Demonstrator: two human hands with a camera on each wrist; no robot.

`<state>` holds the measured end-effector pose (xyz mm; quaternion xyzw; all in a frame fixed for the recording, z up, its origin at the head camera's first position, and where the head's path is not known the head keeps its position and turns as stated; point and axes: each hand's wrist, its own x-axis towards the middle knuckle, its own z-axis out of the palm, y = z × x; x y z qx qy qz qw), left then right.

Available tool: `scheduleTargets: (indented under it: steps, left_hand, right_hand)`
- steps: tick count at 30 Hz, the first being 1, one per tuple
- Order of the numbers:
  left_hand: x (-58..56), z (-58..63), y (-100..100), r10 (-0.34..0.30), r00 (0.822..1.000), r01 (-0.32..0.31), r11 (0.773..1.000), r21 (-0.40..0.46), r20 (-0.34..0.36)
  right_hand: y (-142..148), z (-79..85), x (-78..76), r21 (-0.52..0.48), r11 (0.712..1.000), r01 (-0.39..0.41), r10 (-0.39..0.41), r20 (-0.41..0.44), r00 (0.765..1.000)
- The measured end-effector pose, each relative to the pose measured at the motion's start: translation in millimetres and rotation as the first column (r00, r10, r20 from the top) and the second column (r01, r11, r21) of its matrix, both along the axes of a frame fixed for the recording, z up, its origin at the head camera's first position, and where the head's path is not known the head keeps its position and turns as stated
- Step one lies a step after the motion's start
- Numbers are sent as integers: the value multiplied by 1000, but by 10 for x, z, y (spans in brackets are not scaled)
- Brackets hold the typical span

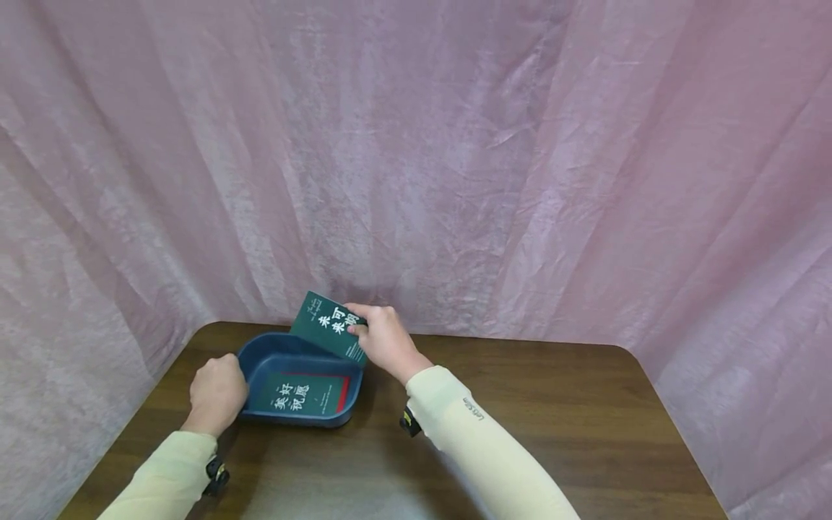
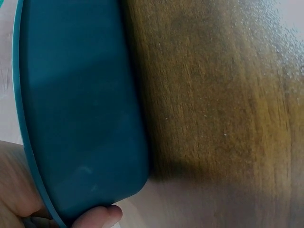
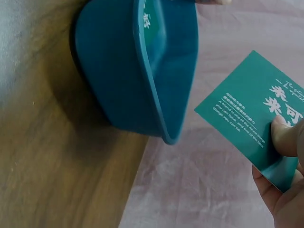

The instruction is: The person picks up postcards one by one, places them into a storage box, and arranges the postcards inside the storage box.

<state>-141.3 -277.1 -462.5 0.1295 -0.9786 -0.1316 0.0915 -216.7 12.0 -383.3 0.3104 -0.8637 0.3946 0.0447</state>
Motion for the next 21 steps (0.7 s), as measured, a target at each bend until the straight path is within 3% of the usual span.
scheduleTargets:
  steps: [10,21]
  left_hand:
    - [2,-5,28,7,1000,-7,1000,-2,-16]
    - [-3,29,70,19,999,-19,1000,12,26]
  right_hand:
    - [-214,-103,67,59,997,-54,50,66,997]
    - [-416,-264,146,192,976,-103,77,137,988]
